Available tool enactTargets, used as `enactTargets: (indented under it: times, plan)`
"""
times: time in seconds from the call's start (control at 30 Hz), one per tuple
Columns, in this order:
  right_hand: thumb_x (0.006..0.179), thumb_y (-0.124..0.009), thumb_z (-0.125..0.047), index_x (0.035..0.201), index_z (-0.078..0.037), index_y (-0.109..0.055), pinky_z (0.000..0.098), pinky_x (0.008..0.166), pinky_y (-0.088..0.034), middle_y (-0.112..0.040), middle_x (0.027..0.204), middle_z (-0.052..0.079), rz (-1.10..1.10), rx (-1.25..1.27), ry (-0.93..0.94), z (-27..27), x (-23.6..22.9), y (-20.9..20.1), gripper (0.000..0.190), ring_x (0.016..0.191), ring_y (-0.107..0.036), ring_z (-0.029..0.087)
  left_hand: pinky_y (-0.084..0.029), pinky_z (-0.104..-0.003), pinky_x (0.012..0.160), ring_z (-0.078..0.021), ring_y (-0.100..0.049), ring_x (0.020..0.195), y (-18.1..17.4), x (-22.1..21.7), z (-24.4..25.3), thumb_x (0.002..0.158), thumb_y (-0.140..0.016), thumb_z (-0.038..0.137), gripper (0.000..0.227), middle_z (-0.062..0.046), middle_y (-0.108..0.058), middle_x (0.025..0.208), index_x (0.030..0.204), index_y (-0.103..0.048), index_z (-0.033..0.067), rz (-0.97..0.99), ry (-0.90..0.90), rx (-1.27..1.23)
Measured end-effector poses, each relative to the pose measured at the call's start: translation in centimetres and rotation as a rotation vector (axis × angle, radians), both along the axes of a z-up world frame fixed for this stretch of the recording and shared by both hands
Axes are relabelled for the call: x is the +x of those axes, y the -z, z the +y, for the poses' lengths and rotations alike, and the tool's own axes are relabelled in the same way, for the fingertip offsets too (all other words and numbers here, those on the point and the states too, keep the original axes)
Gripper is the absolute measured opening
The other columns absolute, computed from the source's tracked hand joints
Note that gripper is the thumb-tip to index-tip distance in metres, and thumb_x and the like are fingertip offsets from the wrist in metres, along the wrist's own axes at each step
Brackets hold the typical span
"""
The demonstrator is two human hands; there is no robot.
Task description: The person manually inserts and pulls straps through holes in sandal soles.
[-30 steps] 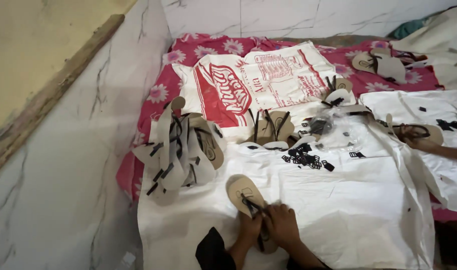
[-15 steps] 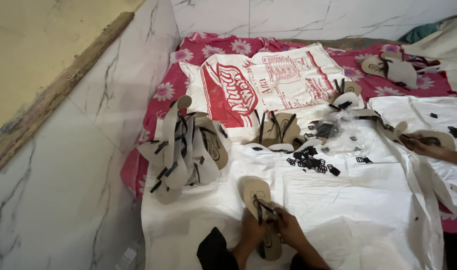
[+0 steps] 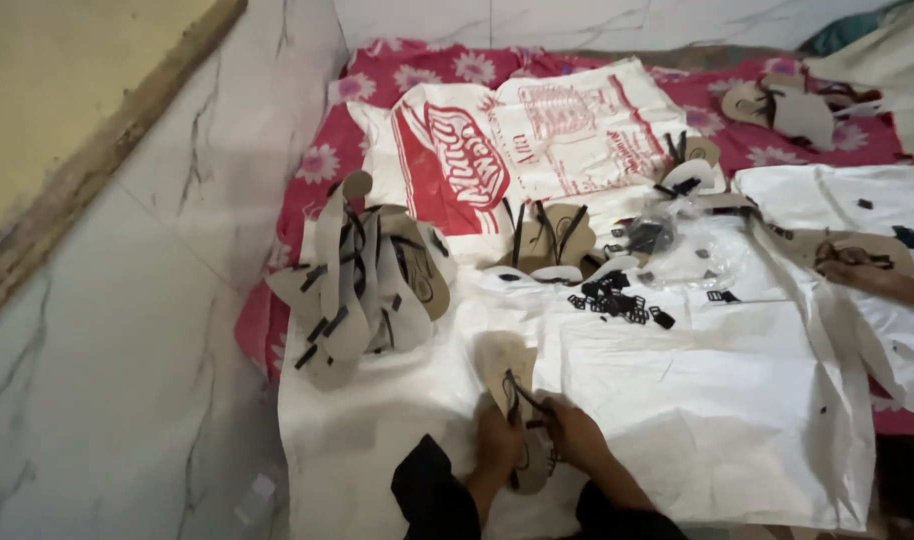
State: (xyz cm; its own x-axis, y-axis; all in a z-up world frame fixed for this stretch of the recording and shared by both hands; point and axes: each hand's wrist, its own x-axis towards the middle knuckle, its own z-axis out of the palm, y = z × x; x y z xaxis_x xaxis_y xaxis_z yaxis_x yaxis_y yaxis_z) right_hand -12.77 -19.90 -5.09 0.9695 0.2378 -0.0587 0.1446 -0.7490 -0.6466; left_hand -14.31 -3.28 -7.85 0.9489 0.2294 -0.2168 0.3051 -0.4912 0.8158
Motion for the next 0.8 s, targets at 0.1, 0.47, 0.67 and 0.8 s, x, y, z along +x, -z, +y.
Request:
enactTargets:
  times: [0.1,0.47,0.67,0.8]
  plan:
    - [0.079,-0.066,-0.012,0.110,-0.008,-0.065,0.0521,0.070,-0.053,-0.072,0.092,0.021,-0.076,0.020,-0.100,-0.2,-0.3,0.8,0.031,0.088,-0.067,0.044,-0.053,-0.054,0.076,-0.0472,-0.067,0.089,5.1,0.8,0.2,0.086,-0.073,0.022,0.028,-0.025,-0.072,0.092,0.104,-0.073,0.0010,-0.308,-0.002,0.042]
    - [0.097,-0.058,-0.017,0.108,-0.006,-0.062,0.0370,0.053,-0.050,-0.065,0.072,0.010,0.305,0.410,-0.069,-0.2,0.0,-0.2,0.015,0.060,-0.063,0.021,-0.055,-0.045,0.071,-0.0348,-0.073,0.081,2.9,1.6,0.9,0.086,-0.075,0.020,0.026,-0.018,-0.074,0.087,0.102,-0.069,0.0003,-0.337,-0.039,-0.218]
    - [0.101,-0.052,-0.023,0.105,-0.007,-0.065,0.0322,0.049,-0.046,-0.062,0.068,0.006,0.275,0.419,-0.123,-0.4,-0.9,-2.4,0.021,0.052,-0.056,0.014,-0.054,-0.043,0.068,-0.0280,-0.071,0.076,6.2,1.4,0.7,0.088,-0.074,0.016,0.019,-0.014,-0.073,0.083,0.096,-0.070,0.0003,-0.263,-0.033,-0.295]
    - [0.104,-0.055,-0.021,0.106,-0.004,-0.065,0.0302,0.062,-0.052,-0.070,0.082,0.004,0.211,0.573,-0.268,-1.1,-0.2,0.4,0.020,0.069,-0.062,0.013,-0.054,-0.043,0.067,-0.0250,-0.071,0.075,6.4,1.6,0.7,0.090,-0.072,0.016,0.017,-0.013,-0.074,0.082,0.093,-0.069,-0.0004,-0.257,-0.046,-0.350]
